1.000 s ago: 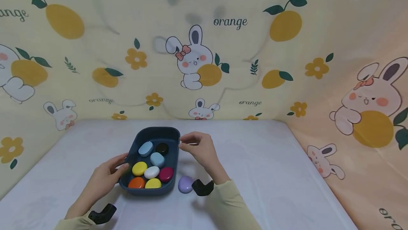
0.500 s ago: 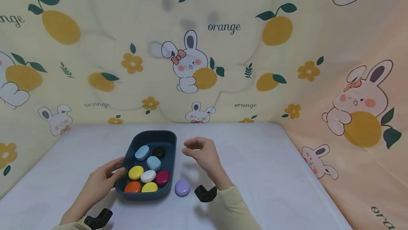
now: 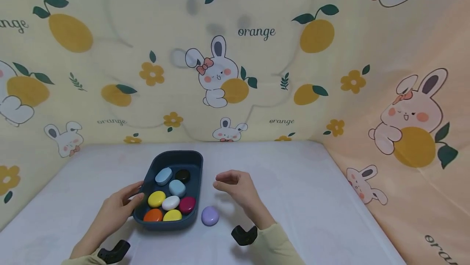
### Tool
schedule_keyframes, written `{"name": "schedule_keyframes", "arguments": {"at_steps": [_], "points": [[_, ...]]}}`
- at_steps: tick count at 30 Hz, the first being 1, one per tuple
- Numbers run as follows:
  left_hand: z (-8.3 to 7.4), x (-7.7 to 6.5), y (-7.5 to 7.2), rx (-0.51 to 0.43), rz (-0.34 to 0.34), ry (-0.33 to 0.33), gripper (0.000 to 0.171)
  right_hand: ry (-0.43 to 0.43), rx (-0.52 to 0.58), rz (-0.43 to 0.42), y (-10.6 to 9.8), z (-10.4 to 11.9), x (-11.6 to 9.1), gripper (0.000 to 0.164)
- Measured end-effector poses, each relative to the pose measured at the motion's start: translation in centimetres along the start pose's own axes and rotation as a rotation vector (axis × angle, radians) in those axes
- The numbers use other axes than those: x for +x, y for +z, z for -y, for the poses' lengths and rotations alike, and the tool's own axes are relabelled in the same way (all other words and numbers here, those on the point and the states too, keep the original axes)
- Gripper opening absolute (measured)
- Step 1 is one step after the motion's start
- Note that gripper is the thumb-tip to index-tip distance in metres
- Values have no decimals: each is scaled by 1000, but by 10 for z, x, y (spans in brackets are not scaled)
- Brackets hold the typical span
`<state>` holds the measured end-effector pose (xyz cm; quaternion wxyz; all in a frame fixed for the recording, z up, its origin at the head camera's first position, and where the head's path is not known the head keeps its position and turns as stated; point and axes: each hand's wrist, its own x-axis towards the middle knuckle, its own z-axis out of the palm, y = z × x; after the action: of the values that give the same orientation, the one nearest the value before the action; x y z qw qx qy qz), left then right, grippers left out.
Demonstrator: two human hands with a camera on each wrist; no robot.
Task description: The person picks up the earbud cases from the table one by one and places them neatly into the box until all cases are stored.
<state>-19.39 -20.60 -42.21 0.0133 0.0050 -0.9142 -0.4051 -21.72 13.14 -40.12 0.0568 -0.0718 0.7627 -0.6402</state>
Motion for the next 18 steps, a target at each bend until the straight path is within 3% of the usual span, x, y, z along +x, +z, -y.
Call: {"name": "schedule_keyframes", "arguments": {"at_steps": [10,18], "points": [[0,3,-3,9,-6,10,50,-12,-13,44,10,-11,-3,32],[0,2,0,-5,1,-6,50,36,-38,133,10,-23,-3,39]]}}
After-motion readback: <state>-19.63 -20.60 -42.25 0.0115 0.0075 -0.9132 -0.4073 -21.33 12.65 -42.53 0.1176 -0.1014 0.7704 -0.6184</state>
